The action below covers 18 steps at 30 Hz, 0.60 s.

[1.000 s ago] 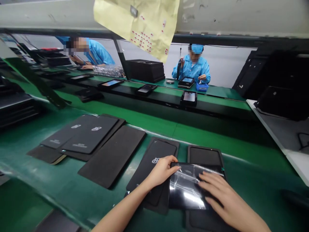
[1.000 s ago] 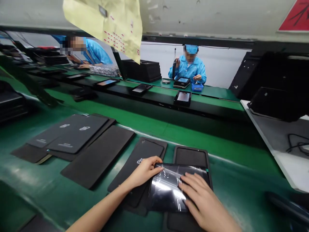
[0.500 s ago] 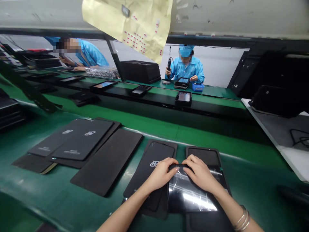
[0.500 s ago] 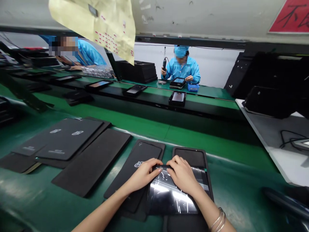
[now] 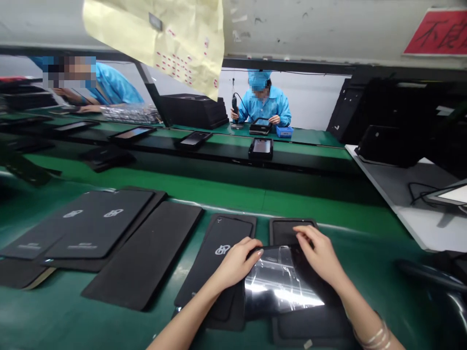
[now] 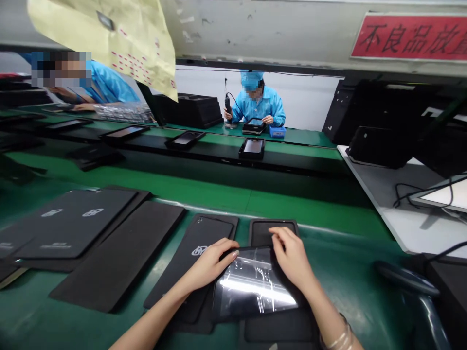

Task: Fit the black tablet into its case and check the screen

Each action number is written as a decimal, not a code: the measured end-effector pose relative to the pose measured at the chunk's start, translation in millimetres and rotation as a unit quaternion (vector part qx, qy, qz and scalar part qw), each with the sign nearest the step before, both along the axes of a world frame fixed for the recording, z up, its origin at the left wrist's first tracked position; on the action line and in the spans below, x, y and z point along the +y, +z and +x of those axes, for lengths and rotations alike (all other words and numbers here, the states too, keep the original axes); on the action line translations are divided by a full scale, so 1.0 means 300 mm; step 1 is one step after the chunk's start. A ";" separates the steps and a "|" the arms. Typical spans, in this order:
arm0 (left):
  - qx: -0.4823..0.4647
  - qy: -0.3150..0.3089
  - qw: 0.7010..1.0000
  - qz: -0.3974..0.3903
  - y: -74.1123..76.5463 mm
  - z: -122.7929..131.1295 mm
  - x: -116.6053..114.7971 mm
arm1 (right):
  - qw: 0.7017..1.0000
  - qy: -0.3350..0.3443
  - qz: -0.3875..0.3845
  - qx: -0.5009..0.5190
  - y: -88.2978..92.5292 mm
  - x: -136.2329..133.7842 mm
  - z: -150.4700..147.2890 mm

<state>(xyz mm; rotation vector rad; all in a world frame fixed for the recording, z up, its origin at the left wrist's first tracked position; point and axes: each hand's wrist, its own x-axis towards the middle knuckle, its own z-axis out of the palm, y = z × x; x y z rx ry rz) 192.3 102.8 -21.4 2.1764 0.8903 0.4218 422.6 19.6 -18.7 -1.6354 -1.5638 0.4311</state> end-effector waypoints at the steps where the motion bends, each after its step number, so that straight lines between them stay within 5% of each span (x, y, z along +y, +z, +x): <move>1: 0.003 -0.003 1.000 0.000 0.001 0.000 0.002 | 0.999 -0.029 -0.007 0.016 -0.004 -0.029 0.036; 6: 0.002 -0.003 1.000 -0.002 -0.003 -0.001 0.004 | 0.989 -0.102 -0.075 0.071 -0.066 -0.204 0.168; 10: -0.009 0.060 0.998 0.003 -0.016 0.001 -0.009 | 0.982 -0.117 -0.116 0.097 -0.103 -0.286 0.169; 18: -0.042 0.102 0.994 0.014 -0.024 0.005 -0.016 | 0.981 -0.154 -0.110 0.044 -0.122 -0.180 0.128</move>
